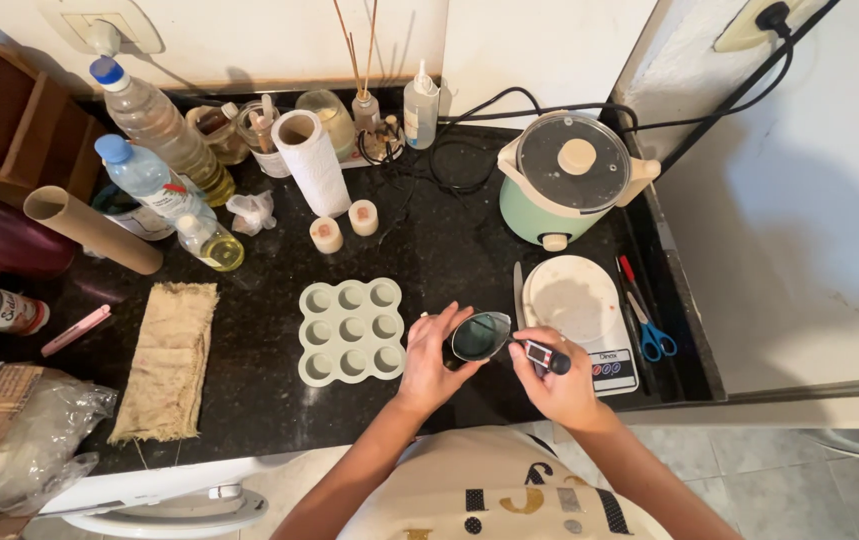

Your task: Measuring the temperature of melted wax in a pot and a container using a digital thermometer on a scale.

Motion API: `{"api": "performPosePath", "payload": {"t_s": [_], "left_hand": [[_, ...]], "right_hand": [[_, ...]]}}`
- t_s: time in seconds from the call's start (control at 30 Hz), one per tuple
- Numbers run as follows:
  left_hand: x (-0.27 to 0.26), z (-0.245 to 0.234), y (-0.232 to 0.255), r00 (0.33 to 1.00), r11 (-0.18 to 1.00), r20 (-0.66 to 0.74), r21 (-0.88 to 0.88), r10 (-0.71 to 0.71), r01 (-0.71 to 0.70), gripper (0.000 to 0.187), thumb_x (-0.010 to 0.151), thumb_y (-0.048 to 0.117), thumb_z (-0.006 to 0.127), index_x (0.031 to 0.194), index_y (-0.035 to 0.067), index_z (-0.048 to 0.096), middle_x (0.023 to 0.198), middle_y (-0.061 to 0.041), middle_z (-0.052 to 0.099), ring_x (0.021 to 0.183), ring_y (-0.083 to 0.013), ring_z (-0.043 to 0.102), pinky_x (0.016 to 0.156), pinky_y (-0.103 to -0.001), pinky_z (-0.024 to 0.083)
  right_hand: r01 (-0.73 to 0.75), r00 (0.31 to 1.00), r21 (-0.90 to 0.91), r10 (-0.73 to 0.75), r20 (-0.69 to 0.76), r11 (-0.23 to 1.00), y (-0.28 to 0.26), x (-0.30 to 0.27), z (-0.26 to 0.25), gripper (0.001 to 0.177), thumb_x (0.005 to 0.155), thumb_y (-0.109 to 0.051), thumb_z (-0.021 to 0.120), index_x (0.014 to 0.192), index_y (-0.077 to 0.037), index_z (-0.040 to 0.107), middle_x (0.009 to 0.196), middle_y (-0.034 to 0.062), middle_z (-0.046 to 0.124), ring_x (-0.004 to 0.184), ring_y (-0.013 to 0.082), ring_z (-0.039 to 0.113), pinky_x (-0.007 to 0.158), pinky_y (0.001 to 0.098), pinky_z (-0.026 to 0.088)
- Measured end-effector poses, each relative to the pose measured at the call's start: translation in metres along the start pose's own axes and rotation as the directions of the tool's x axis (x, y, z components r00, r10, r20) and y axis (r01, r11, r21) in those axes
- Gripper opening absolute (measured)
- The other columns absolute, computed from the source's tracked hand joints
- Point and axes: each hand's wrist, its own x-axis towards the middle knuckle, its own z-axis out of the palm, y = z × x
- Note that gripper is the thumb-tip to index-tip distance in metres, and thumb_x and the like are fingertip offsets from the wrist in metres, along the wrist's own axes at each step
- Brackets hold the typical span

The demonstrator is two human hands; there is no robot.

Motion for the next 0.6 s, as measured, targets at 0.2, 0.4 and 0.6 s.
{"api": "performPosePath", "payload": {"t_s": [0.2,0.4,0.6], "left_hand": [[-0.001,0.002,-0.001,1.000,1.000,-0.005,-0.001,0.000,0.000,0.099,0.063,0.021,0.095,0.147,-0.001,0.047,0.132,-0.003,0.072,0.111,-0.0251,0.068,0.108,-0.046,0.039],[-0.003,0.002,-0.002,1.000,1.000,0.000,0.001,-0.013,0.013,0.099,0.062,0.020,0.094,0.147,-0.001,0.047,0.132,-0.003,0.072,0.112,-0.0245,0.068,0.109,-0.046,0.039],[-0.001,0.001,0.000,1.000,1.000,-0.007,0.011,-0.006,0.006,0.099,0.063,0.020,0.095,0.147,-0.001,0.047,0.132,-0.004,0.072,0.111,-0.0252,0.068,0.108,-0.046,0.040]], "right_hand": [[-0.035,0.999,0.025,0.035,0.000,0.999,0.032,-0.023,0.012,0.012,0.086,-0.013,0.076,0.097,-0.016,0.078,0.074,0.0083,0.076,0.062,0.0343,0.072,0.058,0.0366,0.056],[-0.058,0.998,0.050,0.057,0.022,0.997,0.047,-0.032,0.014,0.013,0.086,-0.013,0.077,0.098,-0.016,0.079,0.073,0.0096,0.076,0.061,0.0331,0.072,0.059,0.0361,0.057],[-0.063,0.997,0.045,0.062,0.037,0.997,0.050,-0.031,0.011,0.012,0.086,-0.016,0.077,0.098,-0.017,0.079,0.075,0.0061,0.077,0.066,0.0299,0.074,0.064,0.0346,0.058]]}}
